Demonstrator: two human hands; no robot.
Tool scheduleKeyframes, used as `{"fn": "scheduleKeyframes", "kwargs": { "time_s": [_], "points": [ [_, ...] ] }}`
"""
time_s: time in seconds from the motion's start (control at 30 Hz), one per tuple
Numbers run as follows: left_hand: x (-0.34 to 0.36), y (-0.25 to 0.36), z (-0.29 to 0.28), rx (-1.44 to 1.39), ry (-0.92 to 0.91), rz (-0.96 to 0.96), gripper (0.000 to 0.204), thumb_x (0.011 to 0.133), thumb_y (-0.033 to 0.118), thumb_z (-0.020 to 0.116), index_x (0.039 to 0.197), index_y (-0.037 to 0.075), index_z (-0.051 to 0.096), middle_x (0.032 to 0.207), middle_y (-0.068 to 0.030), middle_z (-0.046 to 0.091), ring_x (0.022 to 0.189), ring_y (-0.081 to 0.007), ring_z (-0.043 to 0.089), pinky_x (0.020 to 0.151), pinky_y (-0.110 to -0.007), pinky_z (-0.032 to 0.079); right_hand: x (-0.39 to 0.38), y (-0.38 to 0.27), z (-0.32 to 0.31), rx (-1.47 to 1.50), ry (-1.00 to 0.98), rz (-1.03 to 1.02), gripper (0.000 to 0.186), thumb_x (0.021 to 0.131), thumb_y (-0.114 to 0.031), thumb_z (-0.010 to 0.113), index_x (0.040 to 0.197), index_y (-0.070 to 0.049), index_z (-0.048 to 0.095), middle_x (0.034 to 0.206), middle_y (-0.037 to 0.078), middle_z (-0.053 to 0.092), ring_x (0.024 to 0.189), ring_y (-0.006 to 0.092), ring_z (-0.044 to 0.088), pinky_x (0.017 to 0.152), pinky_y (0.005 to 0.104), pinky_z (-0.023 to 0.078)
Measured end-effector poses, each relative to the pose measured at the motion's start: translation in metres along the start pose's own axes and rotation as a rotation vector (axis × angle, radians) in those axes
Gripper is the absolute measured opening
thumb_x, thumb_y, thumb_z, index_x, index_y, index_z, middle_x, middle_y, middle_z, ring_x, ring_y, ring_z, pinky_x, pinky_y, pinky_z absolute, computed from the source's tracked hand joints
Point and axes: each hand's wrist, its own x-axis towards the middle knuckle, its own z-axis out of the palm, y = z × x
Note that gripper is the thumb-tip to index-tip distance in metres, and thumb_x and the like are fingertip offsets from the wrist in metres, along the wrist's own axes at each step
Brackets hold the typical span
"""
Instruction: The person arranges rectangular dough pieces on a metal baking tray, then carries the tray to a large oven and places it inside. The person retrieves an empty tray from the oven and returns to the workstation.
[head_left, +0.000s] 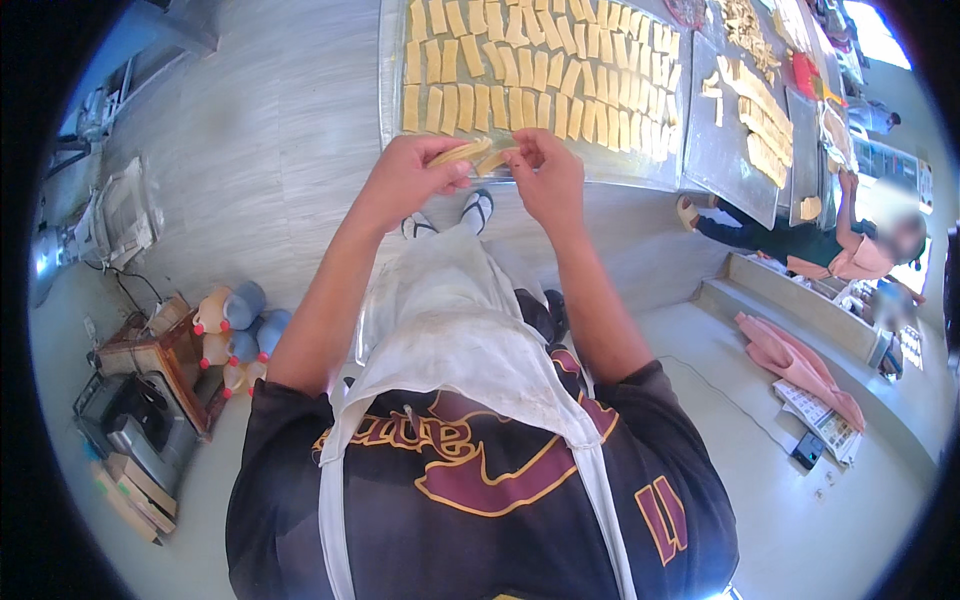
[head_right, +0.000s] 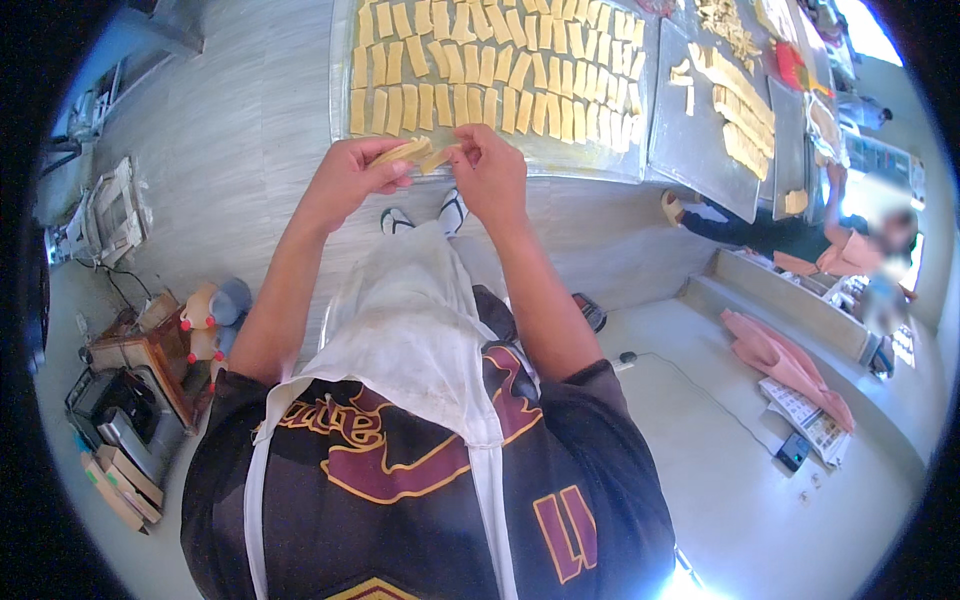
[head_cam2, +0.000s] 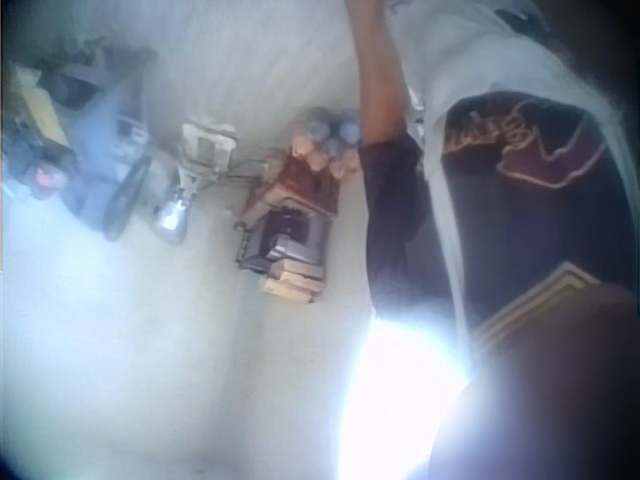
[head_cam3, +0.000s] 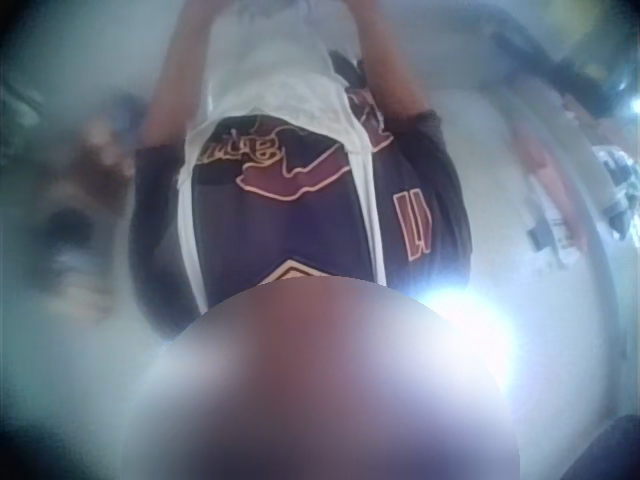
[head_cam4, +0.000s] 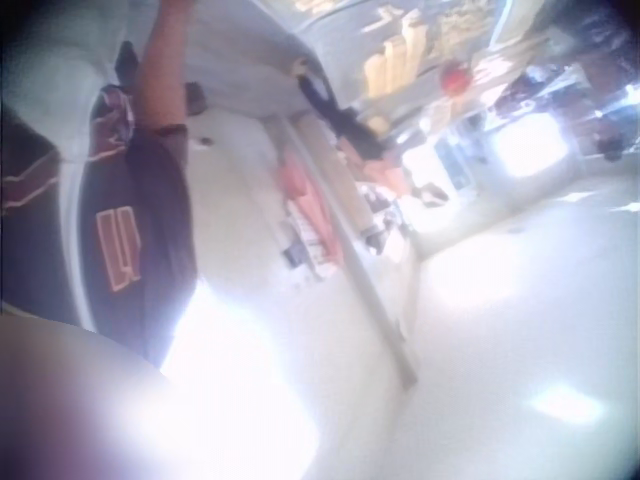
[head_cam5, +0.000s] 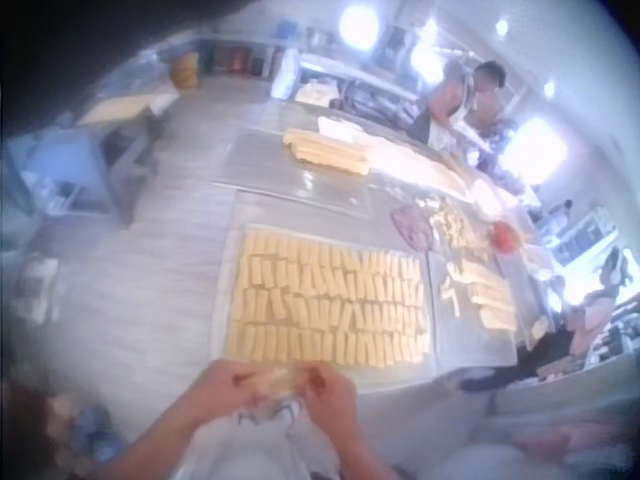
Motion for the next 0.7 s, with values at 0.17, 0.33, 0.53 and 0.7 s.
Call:
{"fn": "scheduleKeyframes", "kwargs": {
  "time_s": [0.17,0.33,0.53,0.7],
  "points": [
    [0.019,0.007,0.016,-0.101,-0.028,-0.006,0.035,0.092,0.019,0.06,0.122,0.0,0.06,0.101,-0.0065,0.068,0.085,-0.012,0.065,0.075,-0.025,0.052,0.008,0.005,-0.019,0.026,0.072,-0.117,0.025,0.073,-0.007,0.075,0.095,-0.003,0.066,0.081,0.009,0.066,0.067,0.0163,0.06,0.061,0.0293,0.049],
    [0.032,0.008,0.042,-0.099,-0.08,-0.012,0.032,0.094,0.018,0.057,0.121,0.001,0.06,0.1,-0.0058,0.068,0.085,-0.012,0.065,0.075,-0.025,0.052,0.003,0.001,-0.03,0.176,0.043,-0.072,0.018,0.072,-0.006,0.075,0.087,-0.002,0.064,0.078,0.007,0.065,0.065,0.0155,0.058,0.059,0.0292,0.047],
    [0.038,0.01,0.04,-0.038,-0.005,0.015,0.031,0.094,0.014,0.055,0.121,0.0,0.06,0.1,-0.007,0.067,0.087,-0.0136,0.066,0.074,-0.025,0.053,0.009,0.017,-0.047,0.216,-0.005,-0.032,0.019,0.073,-0.01,0.076,0.084,-0.003,0.062,0.076,0.007,0.063,0.066,0.0159,0.059,0.06,0.0288,0.047],
    [0.042,0.015,0.037,-0.074,0.025,0.033,0.032,0.092,0.011,0.057,0.121,-0.002,0.058,0.1,-0.0088,0.067,0.087,-0.0155,0.067,0.072,-0.025,0.053,0.024,0.031,-0.06,-0.23,0.01,0.042,0.023,0.074,-0.013,0.076,0.091,-0.003,0.063,0.076,0.007,0.063,0.068,0.0174,0.06,0.062,0.0283,0.047]
  ]
}}
